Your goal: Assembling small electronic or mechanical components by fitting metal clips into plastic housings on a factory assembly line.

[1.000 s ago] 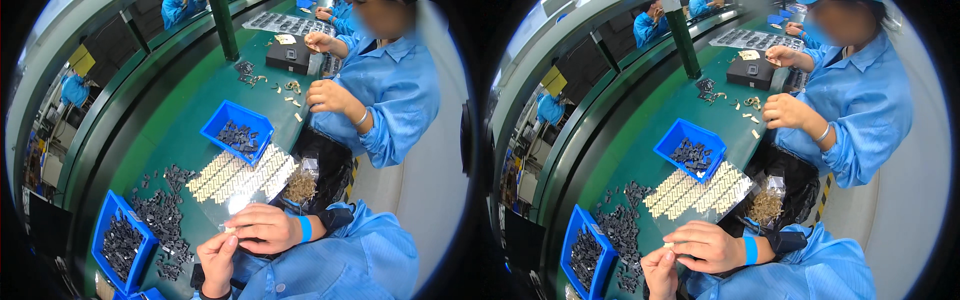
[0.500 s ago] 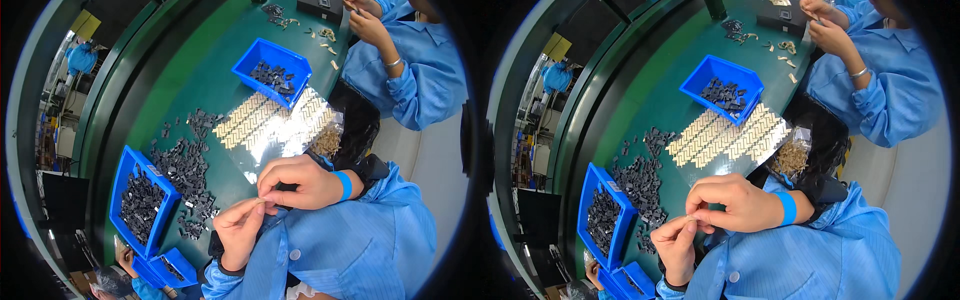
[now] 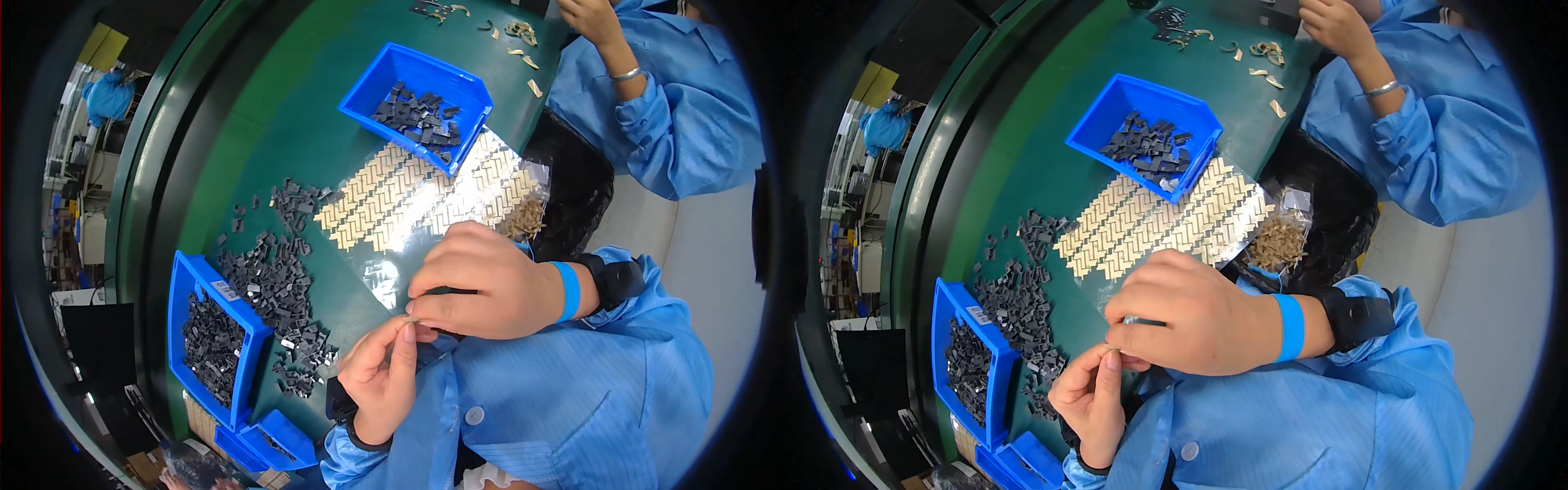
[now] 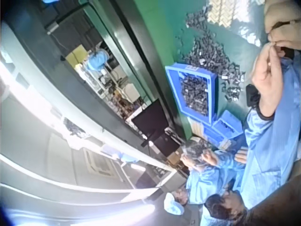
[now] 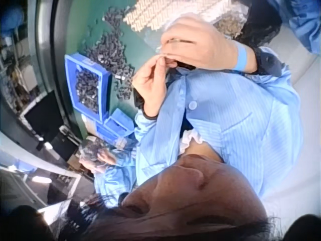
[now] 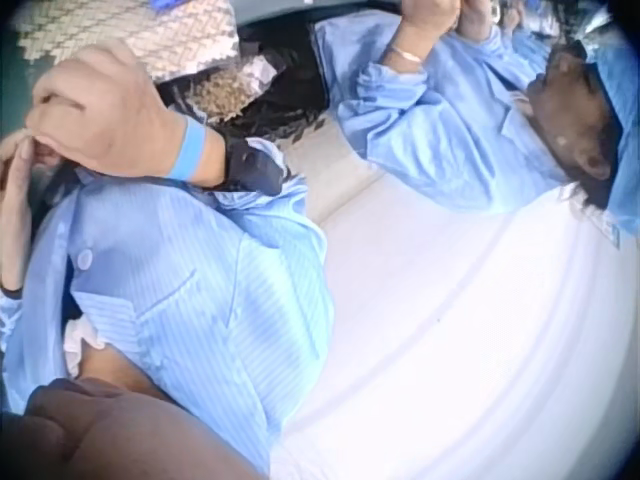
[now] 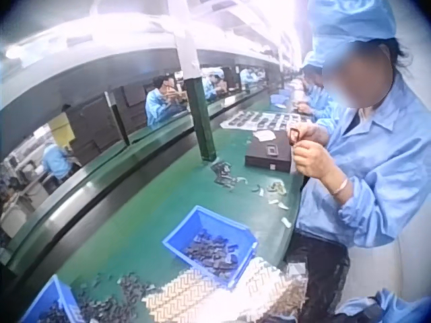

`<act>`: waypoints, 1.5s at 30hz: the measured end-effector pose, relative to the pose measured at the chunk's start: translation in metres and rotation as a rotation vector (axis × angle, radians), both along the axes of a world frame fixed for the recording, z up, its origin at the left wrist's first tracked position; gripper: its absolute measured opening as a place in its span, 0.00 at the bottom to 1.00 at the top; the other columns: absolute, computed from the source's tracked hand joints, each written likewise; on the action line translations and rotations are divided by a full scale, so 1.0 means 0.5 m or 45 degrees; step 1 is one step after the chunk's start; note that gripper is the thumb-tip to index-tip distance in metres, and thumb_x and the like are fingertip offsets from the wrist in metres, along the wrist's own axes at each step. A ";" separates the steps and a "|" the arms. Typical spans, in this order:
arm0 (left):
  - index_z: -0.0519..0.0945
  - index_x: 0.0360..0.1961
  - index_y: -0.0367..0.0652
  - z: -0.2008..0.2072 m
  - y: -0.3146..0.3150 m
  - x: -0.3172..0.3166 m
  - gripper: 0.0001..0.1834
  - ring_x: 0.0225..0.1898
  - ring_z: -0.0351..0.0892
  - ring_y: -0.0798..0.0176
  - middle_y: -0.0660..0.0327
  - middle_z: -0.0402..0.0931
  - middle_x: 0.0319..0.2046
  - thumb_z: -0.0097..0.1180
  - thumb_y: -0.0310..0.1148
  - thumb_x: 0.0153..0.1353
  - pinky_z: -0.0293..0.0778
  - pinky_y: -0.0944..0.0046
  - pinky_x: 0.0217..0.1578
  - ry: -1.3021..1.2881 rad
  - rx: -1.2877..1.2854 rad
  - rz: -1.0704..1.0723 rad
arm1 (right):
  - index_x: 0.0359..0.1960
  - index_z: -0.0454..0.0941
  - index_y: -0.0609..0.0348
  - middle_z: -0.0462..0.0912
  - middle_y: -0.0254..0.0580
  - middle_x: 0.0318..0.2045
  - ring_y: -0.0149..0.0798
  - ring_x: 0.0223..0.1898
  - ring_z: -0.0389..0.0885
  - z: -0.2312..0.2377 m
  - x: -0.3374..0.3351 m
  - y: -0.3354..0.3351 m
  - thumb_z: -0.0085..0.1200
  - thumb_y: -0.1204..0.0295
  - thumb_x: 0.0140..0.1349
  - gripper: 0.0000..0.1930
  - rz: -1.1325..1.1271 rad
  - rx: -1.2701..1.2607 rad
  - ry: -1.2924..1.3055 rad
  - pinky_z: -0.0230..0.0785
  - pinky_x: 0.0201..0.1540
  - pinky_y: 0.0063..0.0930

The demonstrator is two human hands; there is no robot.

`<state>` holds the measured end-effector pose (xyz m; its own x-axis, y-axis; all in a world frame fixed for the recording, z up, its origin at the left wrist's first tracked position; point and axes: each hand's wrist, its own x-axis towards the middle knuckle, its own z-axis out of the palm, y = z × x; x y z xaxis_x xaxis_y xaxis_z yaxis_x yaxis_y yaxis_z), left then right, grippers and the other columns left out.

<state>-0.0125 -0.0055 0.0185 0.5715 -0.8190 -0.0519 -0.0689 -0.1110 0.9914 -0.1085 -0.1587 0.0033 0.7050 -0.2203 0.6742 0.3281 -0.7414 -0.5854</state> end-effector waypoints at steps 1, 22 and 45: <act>0.77 0.38 0.29 -0.003 -0.003 0.001 0.08 0.30 0.79 0.67 0.54 0.79 0.29 0.49 0.21 0.59 0.74 0.72 0.33 0.027 0.028 -0.016 | 0.28 0.73 0.57 0.73 0.36 0.30 0.38 0.32 0.72 -0.003 -0.002 -0.004 0.56 0.70 0.44 0.09 -0.046 -0.088 -0.018 0.63 0.34 0.31; 0.76 0.37 0.27 -0.019 -0.005 0.020 0.08 0.28 0.80 0.61 0.51 0.79 0.27 0.50 0.23 0.59 0.77 0.65 0.32 0.480 0.024 -0.075 | 0.22 0.71 0.56 0.71 0.37 0.24 0.40 0.27 0.72 0.002 -0.089 -0.109 0.53 0.75 0.46 0.04 -0.329 -0.364 0.433 0.62 0.32 0.32; 0.75 0.32 0.29 -0.004 -0.017 0.013 0.13 0.22 0.78 0.61 0.51 0.77 0.24 0.48 0.32 0.62 0.78 0.64 0.25 0.628 -0.122 0.143 | 0.33 0.78 0.63 0.75 0.41 0.31 0.34 0.31 0.75 -0.012 0.033 0.021 0.56 0.77 0.53 0.06 0.182 0.859 0.139 0.67 0.32 0.24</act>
<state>-0.0060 -0.0139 0.0166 0.5825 -0.7683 -0.2655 0.4168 0.0020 0.9090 -0.0921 -0.1481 -0.0029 0.8143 -0.4661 0.3458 0.3080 -0.1579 -0.9382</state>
